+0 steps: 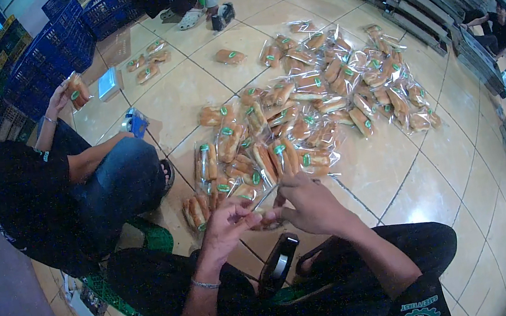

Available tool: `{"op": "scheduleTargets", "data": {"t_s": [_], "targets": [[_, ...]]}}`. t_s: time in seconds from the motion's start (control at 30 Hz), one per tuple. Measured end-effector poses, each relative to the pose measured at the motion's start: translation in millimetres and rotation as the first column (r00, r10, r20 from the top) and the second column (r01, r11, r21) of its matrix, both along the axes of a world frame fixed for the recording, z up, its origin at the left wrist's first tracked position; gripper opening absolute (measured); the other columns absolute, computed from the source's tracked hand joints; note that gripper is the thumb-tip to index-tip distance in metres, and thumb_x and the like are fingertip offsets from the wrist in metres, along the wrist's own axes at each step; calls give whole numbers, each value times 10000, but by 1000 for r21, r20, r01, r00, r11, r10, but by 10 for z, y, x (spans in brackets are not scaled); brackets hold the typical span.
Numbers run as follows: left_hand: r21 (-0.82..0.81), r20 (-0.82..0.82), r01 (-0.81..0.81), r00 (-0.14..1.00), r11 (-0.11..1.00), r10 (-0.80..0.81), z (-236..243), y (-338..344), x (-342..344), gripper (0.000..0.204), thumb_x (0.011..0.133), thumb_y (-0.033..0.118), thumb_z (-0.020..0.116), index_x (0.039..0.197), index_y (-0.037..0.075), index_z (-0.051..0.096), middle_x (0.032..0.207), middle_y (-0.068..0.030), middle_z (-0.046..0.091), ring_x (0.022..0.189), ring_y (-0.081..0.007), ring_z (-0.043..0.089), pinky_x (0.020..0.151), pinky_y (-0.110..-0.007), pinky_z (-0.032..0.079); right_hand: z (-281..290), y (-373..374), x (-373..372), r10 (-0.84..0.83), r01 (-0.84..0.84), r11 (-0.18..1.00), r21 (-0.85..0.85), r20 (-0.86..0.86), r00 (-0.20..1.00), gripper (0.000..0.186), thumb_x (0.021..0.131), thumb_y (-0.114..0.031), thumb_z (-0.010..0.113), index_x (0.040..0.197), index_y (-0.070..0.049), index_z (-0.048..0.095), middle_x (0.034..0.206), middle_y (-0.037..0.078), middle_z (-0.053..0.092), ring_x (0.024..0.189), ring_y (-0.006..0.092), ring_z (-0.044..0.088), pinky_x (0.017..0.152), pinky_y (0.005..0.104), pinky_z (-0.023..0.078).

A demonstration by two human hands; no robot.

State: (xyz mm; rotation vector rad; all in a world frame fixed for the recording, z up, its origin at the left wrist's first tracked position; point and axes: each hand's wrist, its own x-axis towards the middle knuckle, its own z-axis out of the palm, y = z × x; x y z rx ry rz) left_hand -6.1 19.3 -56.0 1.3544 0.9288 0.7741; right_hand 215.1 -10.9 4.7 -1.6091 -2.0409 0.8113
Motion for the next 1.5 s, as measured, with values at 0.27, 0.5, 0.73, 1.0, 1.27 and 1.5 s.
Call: {"op": "scheduleTargets", "data": {"t_s": [0.27,0.5,0.73,1.0,1.27,1.5], "targets": [[-642,231,19,958,767,169,-239,-12,121,98,891,86,710,956,13,709,990,-45,700,939,-123,631,856,-268,479,-585,81,114,-512,-54,619,-784,-454,729,202,930,-225,690,971,-30,659,1009,51,643,910,131,585,790,320,466],[-409,216,-196,928,891,303,-387,102,151,124,892,97,696,971,2,681,991,-69,690,921,-116,631,868,-256,482,-382,-59,-69,52,-49,999,16,-350,935,367,881,-197,729,1193,-44,608,1157,136,618,967,297,640,830,380,506],[75,159,121,979,990,-131,-54,130,237,382,871,154,752,1198,25,601,1185,-61,620,1149,-160,570,1001,-300,451,-284,5,132,-196,115,972,-203,-444,874,351,817,-109,786,1137,-48,654,968,102,662,856,222,644,737,327,504],[-218,175,-166,963,962,205,98,147,232,577,769,0,785,1288,49,538,1174,-62,629,1088,-169,612,934,-332,525,-1628,-123,477,-606,224,756,-615,-529,594,458,1001,-479,514,1058,-75,721,955,106,680,867,192,659,753,293,513],[-297,361,-382,804,875,473,65,234,140,540,805,-13,733,1301,49,529,1210,-84,630,1113,-171,608,958,-322,506,-2481,-879,-130,-442,319,417,-851,117,890,551,794,-515,787,995,-3,748,949,91,733,907,179,654,815,320,503],[-278,340,-363,829,889,445,46,245,152,546,784,4,748,1285,57,539,1227,-81,612,1113,-183,601,962,-319,503,-2786,-1038,-675,-598,328,712,-620,-291,747,309,819,-263,804,1010,-26,751,1160,99,655,1065,188,578,884,344,467]]}}
